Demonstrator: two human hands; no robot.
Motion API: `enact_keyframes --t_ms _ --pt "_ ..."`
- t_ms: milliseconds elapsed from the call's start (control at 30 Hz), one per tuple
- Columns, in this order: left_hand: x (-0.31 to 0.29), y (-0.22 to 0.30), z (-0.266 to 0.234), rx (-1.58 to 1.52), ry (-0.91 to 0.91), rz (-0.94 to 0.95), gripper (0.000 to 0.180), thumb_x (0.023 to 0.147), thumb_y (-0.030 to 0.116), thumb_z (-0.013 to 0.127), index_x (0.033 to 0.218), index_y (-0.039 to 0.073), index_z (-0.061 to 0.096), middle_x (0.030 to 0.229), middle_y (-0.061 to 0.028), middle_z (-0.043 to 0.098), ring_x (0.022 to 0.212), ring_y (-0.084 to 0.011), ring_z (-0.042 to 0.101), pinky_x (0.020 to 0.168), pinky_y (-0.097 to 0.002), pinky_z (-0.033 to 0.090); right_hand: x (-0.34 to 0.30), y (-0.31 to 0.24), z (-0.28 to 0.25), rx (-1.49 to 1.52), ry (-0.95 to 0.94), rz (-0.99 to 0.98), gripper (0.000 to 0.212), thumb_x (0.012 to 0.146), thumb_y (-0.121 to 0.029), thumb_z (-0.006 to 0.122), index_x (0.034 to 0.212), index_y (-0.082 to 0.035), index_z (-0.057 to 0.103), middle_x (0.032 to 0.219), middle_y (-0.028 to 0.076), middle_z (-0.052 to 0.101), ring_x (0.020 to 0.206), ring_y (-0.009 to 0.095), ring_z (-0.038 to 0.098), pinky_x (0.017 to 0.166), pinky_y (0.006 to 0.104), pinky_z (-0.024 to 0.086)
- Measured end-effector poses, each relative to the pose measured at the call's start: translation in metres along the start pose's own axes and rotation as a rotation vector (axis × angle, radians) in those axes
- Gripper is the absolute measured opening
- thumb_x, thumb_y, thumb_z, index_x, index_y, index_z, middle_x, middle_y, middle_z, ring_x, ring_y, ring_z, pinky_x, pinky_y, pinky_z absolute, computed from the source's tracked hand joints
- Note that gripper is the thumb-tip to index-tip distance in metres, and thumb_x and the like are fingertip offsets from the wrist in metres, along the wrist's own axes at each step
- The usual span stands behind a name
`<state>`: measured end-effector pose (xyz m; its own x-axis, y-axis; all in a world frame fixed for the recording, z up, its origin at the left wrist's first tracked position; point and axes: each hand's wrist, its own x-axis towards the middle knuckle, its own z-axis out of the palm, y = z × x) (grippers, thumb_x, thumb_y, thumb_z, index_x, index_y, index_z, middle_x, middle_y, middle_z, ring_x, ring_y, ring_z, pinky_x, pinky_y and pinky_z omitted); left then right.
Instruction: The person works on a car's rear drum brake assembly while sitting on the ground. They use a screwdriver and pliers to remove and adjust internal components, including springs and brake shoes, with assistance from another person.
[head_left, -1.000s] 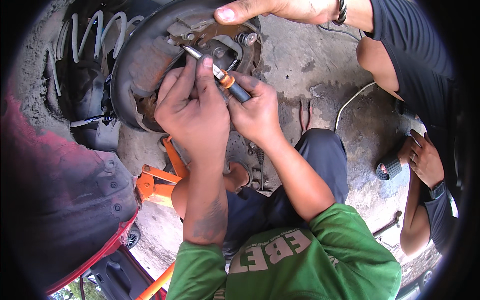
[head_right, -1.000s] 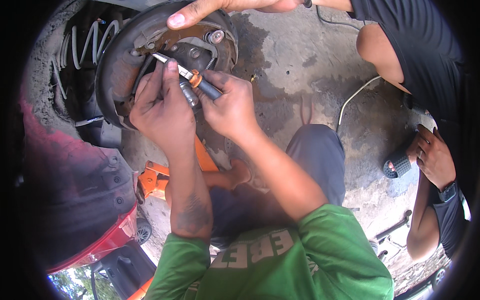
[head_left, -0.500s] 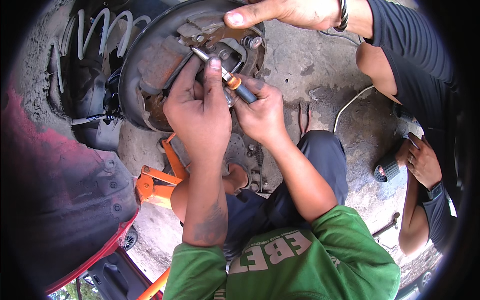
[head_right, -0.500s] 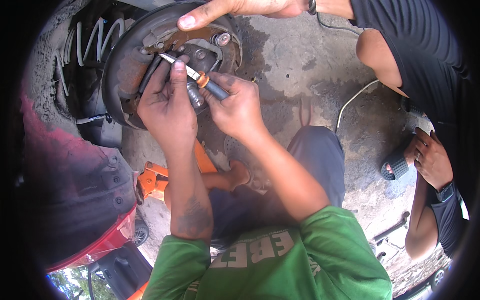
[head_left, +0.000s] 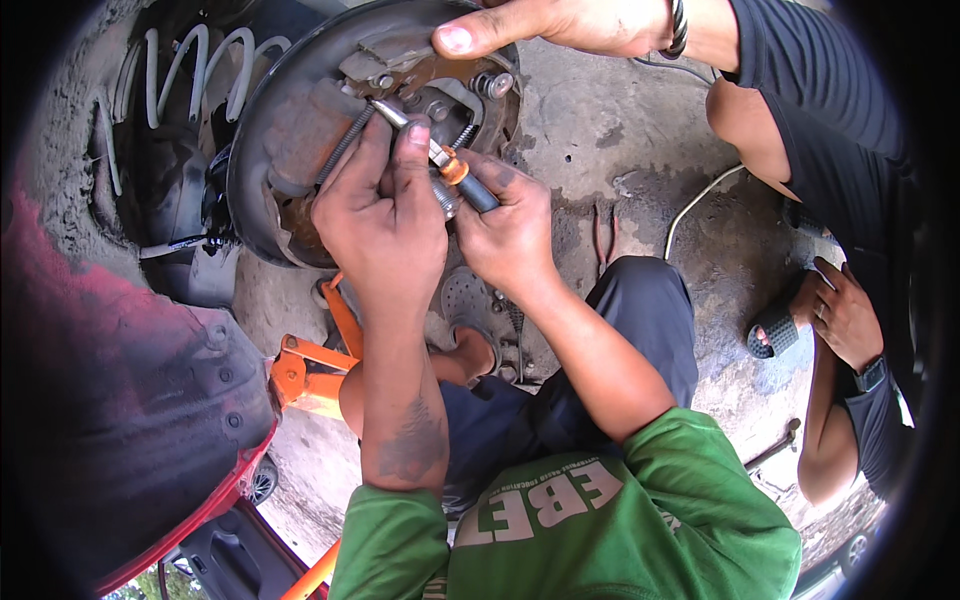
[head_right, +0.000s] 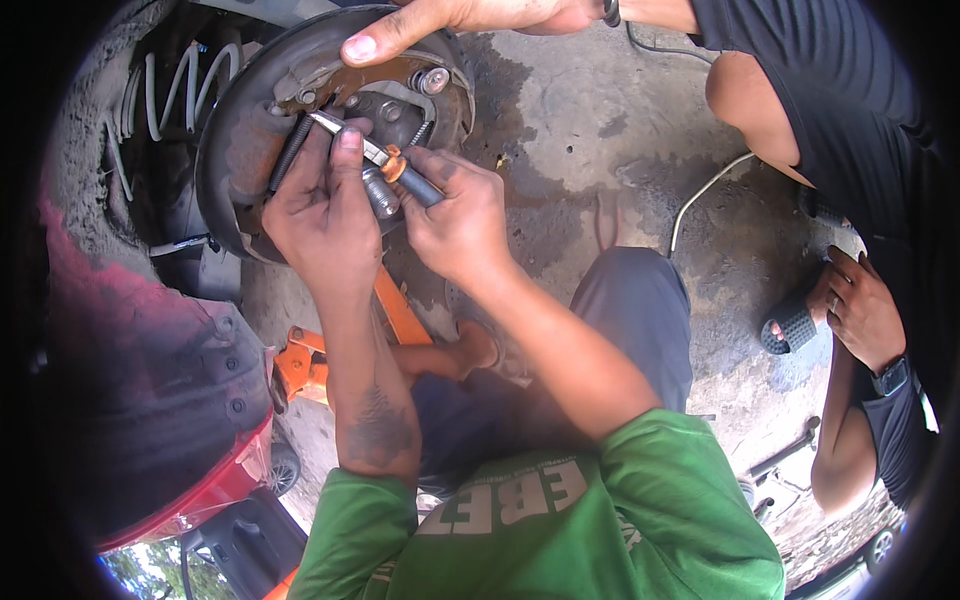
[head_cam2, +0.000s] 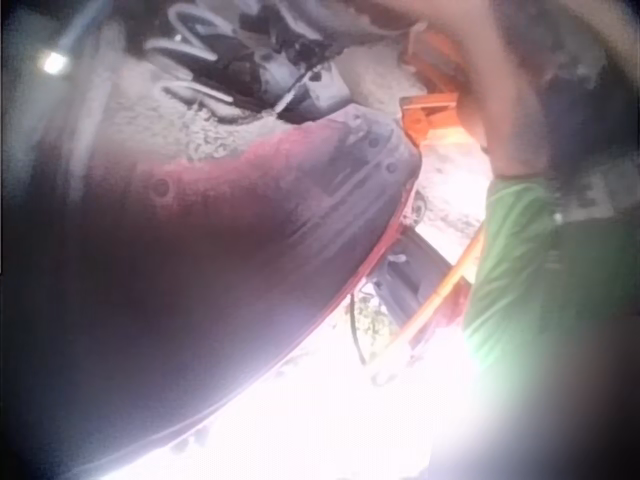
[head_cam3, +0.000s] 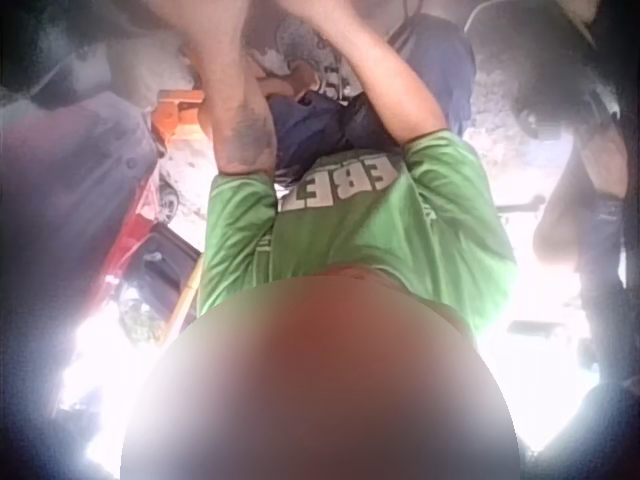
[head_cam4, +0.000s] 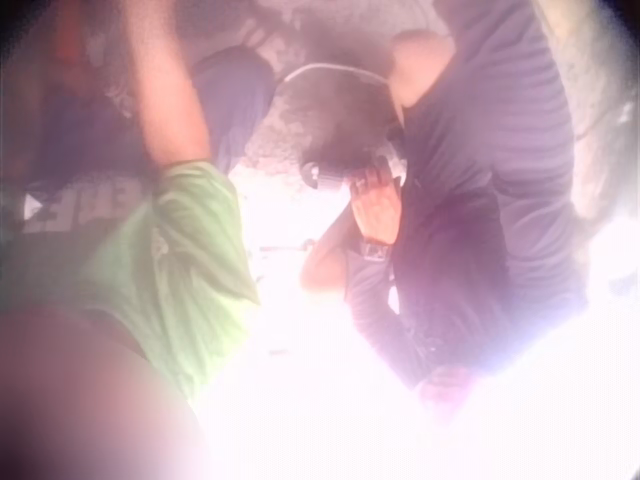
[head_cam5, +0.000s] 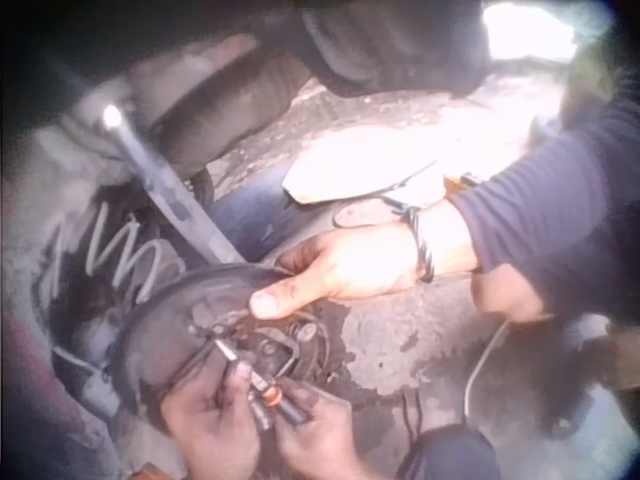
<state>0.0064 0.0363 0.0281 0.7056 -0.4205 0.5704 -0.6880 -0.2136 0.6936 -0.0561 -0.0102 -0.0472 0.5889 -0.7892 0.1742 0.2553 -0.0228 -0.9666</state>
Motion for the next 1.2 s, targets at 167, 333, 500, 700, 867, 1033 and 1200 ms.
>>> enact_keyframes --t_ms 167,333,500,700,867,1033,1200 --pt "-0.001 0.003 0.001 0.095 0.008 0.004 0.020 0.092 0.005 0.069 0.104 -0.011 0.069 0.070 -0.0106 0.061 0.054 -0.0134 0.055 0.051 -0.0303 0.043 0.003 -0.003 -0.004 0.077 -0.055 0.095 0.023 0.082 -0.003 0.075 0.105 0.004 0.073 0.089 0.019 0.073 0.082 0.026 0.074 0.074 0.0328 0.056" --pt "0.003 0.004 0.000 0.216 0.024 0.061 0.019 0.087 0.005 0.073 0.099 -0.010 0.070 0.061 -0.0099 0.055 0.047 -0.0146 0.050 0.048 -0.0310 0.039 0.010 -0.008 -0.014 0.156 -0.185 0.248 0.024 0.086 -0.005 0.075 0.109 0.003 0.073 0.092 0.014 0.076 0.082 0.011 0.069 0.075 0.0296 0.055" --pt "0.002 0.007 -0.004 0.309 -0.013 0.098 0.020 0.086 0.005 0.073 0.098 -0.010 0.070 0.059 -0.0108 0.055 0.047 -0.0198 0.052 0.049 -0.0346 0.040 0.012 -0.004 -0.016 0.204 -0.213 0.245 0.024 0.086 -0.005 0.075 0.109 0.003 0.073 0.093 0.013 0.076 0.082 0.011 0.068 0.076 0.0294 0.055" --pt "0.003 -0.001 -0.001 0.144 0.014 0.158 0.021 0.088 0.007 0.072 0.101 -0.009 0.070 0.063 -0.0114 0.058 0.049 -0.0206 0.054 0.051 -0.0352 0.042 -0.004 0.000 0.002 -0.024 0.046 -0.055 0.025 0.078 -0.001 0.075 0.103 0.004 0.072 0.090 0.021 0.071 0.083 0.036 0.072 0.072 0.0363 0.056" --pt "-0.004 -0.002 -0.002 0.120 -0.017 0.027 0.022 0.091 0.008 0.071 0.105 -0.009 0.070 0.065 -0.0082 0.057 0.051 -0.0120 0.051 0.050 -0.0293 0.040 -0.001 -0.002 -0.007 -0.108 0.009 -0.135 0.025 0.079 -0.002 0.073 0.102 0.004 0.070 0.090 0.023 0.070 0.084 0.039 0.071 0.073 0.0392 0.056" --pt "-0.007 0.006 -0.007 0.058 -0.083 -0.106 0.031 0.098 0.006 0.066 0.121 -0.014 0.064 0.095 -0.0099 0.073 0.078 -0.0056 0.062 0.069 -0.0194 0.049 0.002 -0.011 -0.015 -0.076 -0.089 -0.004 0.024 0.082 -0.005 0.072 0.104 0.005 0.068 0.089 0.023 0.070 0.087 0.039 0.071 0.076 0.0413 0.055" --pt "-0.007 0.013 -0.002 0.002 -0.030 -0.187 0.030 0.099 0.006 0.064 0.121 -0.014 0.064 0.095 -0.0094 0.073 0.079 -0.0066 0.063 0.069 -0.0196 0.049 0.013 -0.016 -0.030 0.009 -0.293 0.104 0.024 0.088 -0.011 0.069 0.108 0.003 0.066 0.087 0.023 0.070 0.087 0.038 0.071 0.078 0.0414 0.054"
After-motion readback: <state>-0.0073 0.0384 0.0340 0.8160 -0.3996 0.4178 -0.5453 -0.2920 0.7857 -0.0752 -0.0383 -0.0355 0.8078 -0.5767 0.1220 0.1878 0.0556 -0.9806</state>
